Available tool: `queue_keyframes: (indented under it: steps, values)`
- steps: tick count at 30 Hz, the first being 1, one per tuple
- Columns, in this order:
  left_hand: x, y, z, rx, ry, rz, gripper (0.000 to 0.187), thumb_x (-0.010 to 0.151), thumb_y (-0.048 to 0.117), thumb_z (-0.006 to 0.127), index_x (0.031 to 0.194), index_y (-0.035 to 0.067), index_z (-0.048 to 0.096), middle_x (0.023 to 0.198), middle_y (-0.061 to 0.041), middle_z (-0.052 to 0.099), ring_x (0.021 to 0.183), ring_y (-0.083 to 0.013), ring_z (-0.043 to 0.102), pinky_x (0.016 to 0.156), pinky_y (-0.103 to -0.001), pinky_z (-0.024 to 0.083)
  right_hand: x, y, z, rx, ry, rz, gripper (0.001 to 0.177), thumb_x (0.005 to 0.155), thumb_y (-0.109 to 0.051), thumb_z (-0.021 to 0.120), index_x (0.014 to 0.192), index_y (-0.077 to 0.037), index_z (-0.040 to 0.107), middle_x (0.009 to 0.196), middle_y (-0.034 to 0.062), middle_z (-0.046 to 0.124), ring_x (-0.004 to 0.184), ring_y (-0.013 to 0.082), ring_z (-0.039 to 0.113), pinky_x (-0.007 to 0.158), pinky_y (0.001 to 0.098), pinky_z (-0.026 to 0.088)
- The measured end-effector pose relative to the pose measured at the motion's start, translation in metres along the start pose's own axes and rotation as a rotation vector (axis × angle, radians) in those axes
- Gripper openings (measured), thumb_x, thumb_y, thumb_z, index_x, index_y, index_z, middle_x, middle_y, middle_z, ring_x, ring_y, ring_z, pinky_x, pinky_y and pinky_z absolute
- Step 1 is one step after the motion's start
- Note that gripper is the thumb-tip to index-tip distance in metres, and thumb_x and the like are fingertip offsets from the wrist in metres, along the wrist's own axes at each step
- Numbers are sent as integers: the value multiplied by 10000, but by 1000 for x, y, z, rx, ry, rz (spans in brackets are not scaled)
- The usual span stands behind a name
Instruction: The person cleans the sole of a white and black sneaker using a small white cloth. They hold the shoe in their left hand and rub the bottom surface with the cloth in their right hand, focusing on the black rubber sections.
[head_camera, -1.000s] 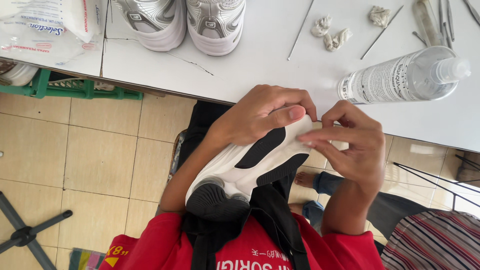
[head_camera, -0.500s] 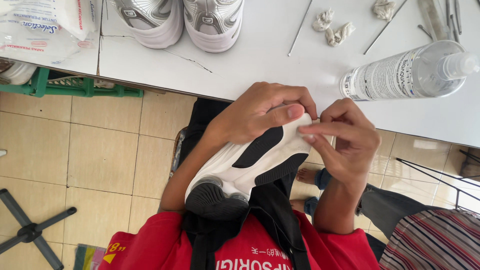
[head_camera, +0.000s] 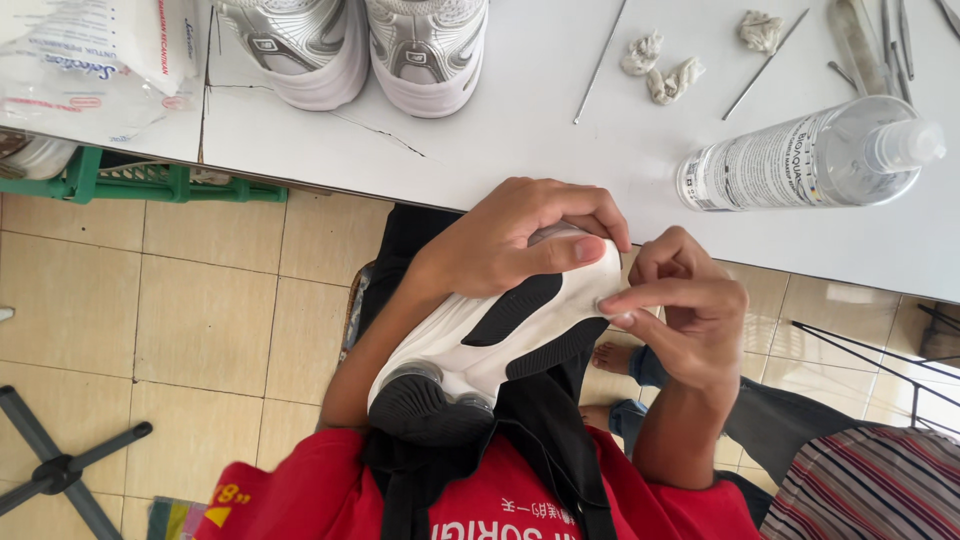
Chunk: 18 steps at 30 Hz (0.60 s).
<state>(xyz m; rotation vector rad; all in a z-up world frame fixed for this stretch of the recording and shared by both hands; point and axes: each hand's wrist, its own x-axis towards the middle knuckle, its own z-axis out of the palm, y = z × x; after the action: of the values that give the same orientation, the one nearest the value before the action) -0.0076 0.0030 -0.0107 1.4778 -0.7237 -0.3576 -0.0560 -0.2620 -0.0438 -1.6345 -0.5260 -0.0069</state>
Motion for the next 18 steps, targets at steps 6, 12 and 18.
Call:
queue_keyframes:
  steps: [6, 12, 18]
  values:
    - [4, -3, 2, 2, 0, -4, 498, 1123, 627, 450, 1217, 214, 712, 1041, 18, 832, 1013, -168, 735, 1111, -421, 551, 12, 11, 16, -53, 191, -33, 153, 964, -103, 884, 1007, 42, 859, 855, 137, 540, 671, 122, 487, 641, 312, 493]
    - [-2, -26, 0, -29, -30, -13, 479, 1051, 514, 474, 1431, 227, 520, 1165, -22, 837, 1141, -232, 770, 1334, -579, 344, -2, 14, 15, 93, 158, -2, 88, 913, -69, 870, 965, 1, 866, 875, 116, 528, 681, 107, 510, 647, 299, 505]
    - [2, -27, 0, -7, -33, -9, 512, 1035, 501, 447, 1448, 204, 496, 1156, -53, 833, 1163, -290, 801, 1325, -623, 357, 0, 12, 20, 113, 207, -6, 107, 923, -58, 868, 976, 34, 850, 866, 111, 556, 644, 68, 559, 602, 286, 525]
